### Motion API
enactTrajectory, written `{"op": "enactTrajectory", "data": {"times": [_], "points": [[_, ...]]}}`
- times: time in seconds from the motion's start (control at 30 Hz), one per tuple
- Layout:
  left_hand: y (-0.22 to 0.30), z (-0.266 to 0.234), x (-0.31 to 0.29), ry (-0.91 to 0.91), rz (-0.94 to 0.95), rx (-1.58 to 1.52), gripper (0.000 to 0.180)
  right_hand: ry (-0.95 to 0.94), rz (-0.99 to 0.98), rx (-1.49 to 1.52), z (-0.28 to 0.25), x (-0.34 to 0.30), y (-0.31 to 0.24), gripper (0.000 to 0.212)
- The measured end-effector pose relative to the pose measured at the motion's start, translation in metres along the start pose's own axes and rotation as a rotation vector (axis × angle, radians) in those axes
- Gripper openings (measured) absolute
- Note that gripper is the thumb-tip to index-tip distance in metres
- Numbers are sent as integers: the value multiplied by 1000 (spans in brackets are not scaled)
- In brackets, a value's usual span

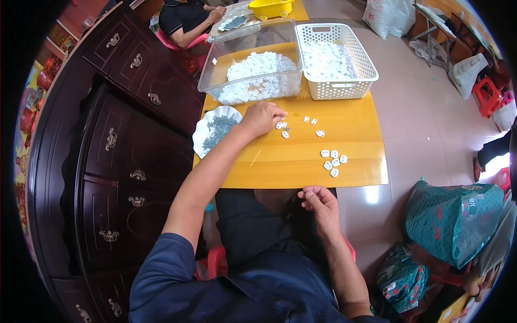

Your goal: The person is manually assembling small white plastic components by inserting metal pins.

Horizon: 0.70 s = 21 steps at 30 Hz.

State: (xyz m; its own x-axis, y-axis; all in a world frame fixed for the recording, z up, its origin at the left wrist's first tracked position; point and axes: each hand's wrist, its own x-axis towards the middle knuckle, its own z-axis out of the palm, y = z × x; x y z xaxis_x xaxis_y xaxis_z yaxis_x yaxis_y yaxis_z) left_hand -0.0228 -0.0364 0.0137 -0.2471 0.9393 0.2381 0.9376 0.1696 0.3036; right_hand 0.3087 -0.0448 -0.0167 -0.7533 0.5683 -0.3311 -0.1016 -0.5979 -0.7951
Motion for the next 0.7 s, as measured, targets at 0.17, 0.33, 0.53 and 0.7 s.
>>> {"op": "enactTrajectory", "data": {"times": [0.17, 0.33, 0.53, 0.7], "points": [[-1, -1, -2, -1, 88, 113, 11, 0, -4, -7, 1, 1, 0, 12], [-1, 1, -6, 22, 147, 169, 10, 0, 0, -8, 1, 1, 2, 12], [2, 1, -3, -21, 111, 236, 12, 0, 2, -11, 1, 2, 2, 11], [-2, 4, -4, 42, 101, 192, 11, -1, -1, -12, 0, 2, 2, 11]]}}
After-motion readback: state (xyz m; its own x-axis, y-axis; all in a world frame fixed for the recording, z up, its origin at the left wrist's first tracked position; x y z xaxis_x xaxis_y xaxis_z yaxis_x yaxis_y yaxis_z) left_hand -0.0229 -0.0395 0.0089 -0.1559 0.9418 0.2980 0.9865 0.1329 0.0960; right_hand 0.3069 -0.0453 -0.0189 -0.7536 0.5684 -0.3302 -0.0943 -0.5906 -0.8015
